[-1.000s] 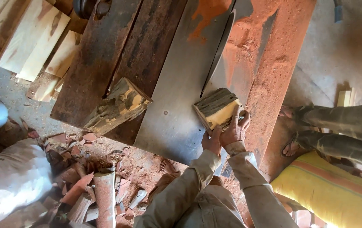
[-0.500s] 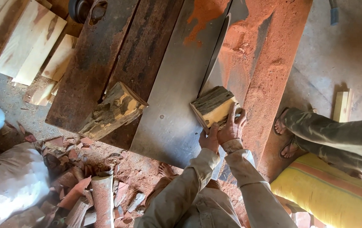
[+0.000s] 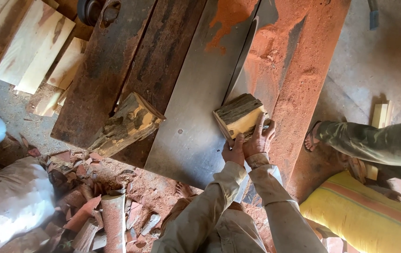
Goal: Cutting an irregular wood block into smaller pieces using a table saw in a workshop.
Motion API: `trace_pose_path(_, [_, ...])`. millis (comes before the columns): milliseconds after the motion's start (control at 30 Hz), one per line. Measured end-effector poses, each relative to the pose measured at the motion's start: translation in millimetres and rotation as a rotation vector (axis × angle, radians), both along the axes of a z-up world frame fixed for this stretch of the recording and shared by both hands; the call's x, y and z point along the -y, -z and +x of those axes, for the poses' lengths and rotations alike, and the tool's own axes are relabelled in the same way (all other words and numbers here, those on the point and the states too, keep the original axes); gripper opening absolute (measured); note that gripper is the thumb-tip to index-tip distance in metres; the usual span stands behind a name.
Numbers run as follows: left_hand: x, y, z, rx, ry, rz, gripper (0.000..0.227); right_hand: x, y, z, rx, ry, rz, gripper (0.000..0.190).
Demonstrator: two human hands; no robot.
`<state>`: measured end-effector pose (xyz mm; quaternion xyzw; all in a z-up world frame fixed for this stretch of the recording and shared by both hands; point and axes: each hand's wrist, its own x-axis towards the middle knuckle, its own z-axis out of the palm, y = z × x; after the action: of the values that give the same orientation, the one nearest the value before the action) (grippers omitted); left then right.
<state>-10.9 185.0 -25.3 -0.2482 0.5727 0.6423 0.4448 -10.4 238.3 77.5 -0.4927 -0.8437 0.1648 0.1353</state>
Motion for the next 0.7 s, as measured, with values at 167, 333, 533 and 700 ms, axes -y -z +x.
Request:
trace_pose_path(167, [-8,3,-3,-0.015,0.015,-0.014,0.115,-8,2,-2,0.032,-0.006,0.03,0.121])
trace_pose_path(333, [-17,22,-1,-0.033,0.051,-0.042,0.114,-12,-1,-6,0.023,0.0,0.005,0.121])
trace_pose_path(533, [-21,32,-4,-0.053,0.07,-0.051,0.116,-19,3,-9,0.022,0.006,0.018,0.12])
trace_pose_path(700, [-20,4,-14,-0.04,0.072,-0.035,0.116,-24,12,-8,0.013,0.006,0.052,0.12])
